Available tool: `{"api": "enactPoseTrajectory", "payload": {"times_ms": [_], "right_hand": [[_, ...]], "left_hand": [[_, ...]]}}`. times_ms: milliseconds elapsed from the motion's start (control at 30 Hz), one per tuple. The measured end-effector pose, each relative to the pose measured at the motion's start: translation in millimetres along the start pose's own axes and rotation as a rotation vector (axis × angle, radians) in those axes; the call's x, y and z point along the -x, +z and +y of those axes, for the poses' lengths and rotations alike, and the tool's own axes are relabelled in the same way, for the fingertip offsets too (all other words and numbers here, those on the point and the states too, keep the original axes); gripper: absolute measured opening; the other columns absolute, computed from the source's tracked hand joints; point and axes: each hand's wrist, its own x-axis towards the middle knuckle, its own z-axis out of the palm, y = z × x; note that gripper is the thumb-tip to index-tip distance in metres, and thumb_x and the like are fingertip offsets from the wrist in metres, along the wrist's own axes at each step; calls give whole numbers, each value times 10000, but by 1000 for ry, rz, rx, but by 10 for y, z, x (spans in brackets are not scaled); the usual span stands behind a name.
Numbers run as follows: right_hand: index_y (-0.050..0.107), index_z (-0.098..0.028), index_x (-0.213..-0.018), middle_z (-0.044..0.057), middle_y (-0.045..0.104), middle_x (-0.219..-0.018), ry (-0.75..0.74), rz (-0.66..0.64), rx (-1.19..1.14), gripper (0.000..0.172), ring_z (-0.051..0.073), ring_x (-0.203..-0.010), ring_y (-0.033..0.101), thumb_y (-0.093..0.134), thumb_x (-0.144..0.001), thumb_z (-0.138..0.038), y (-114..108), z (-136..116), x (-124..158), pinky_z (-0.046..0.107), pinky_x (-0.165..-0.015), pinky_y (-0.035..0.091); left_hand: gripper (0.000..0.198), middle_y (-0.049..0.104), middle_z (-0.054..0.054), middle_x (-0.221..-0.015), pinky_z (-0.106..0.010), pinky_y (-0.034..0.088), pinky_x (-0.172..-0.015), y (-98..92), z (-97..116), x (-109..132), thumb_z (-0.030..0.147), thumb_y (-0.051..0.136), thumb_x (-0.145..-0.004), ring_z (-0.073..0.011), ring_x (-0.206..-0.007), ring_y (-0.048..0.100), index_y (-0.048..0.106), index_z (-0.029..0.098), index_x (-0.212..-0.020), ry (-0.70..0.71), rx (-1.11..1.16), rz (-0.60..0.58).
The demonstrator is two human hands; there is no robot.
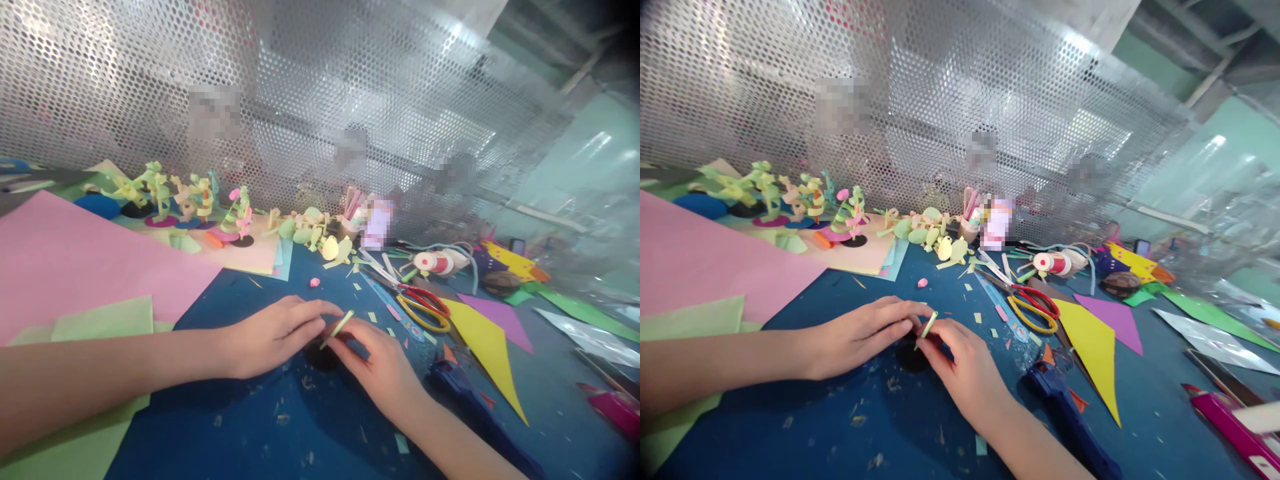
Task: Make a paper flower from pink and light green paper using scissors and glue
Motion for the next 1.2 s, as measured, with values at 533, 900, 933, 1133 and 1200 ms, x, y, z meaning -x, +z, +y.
{"api": "enactPoseTrajectory", "payload": {"times_ms": [533, 900, 933, 1133, 1200], "right_hand": [[640, -224, -825, -3, 653, -822, -8, 2, 19, 82, 138, -769, 617, 565, -824, -190, 3, -7, -37, 248, -709, 494], [626, -215, -748, 10, 603, -761, -40, 24, 63, 117, 144, -722, 592, 551, -837, -228, 10, -3, -27, 261, -668, 497], [622, -215, -746, 10, 604, -765, -40, 28, 60, 114, 145, -726, 592, 552, -836, -225, 13, 0, -28, 262, -673, 495], [611, -206, -736, 1, 591, -749, -15, 34, 57, 109, 133, -707, 580, 559, -831, -215, 22, 20, -38, 247, -657, 476], [609, -208, -744, 0, 586, -755, -10, 22, 57, 101, 135, -718, 577, 557, -831, -210, 17, 13, -38, 249, -665, 473]], "left_hand": [[205, 593, -31, -1012, -271, 419, -858, 8, -55, -28, 235, 433, -897, -137, -943, 538, 558, 215, -1059, 95, 201, 13], [89, 628, 9, -900, -253, 429, -796, 63, -34, -118, 230, 541, -823, -135, -865, 569, 598, 203, -886, -13, 222, 79], [88, 629, 9, -888, -251, 431, -793, 70, -34, -122, 229, 539, -824, -134, -858, 571, 601, 200, -880, -23, 229, 89], [115, 628, 6, -841, -247, 431, -791, 85, -49, -120, 265, 528, -839, -128, -826, 570, 615, 192, -858, -26, 238, 110], [124, 624, 7, -839, -242, 431, -781, 89, -55, -116, 271, 522, -844, -124, -811, 566, 615, 193, -868, -27, 244, 108]]}}
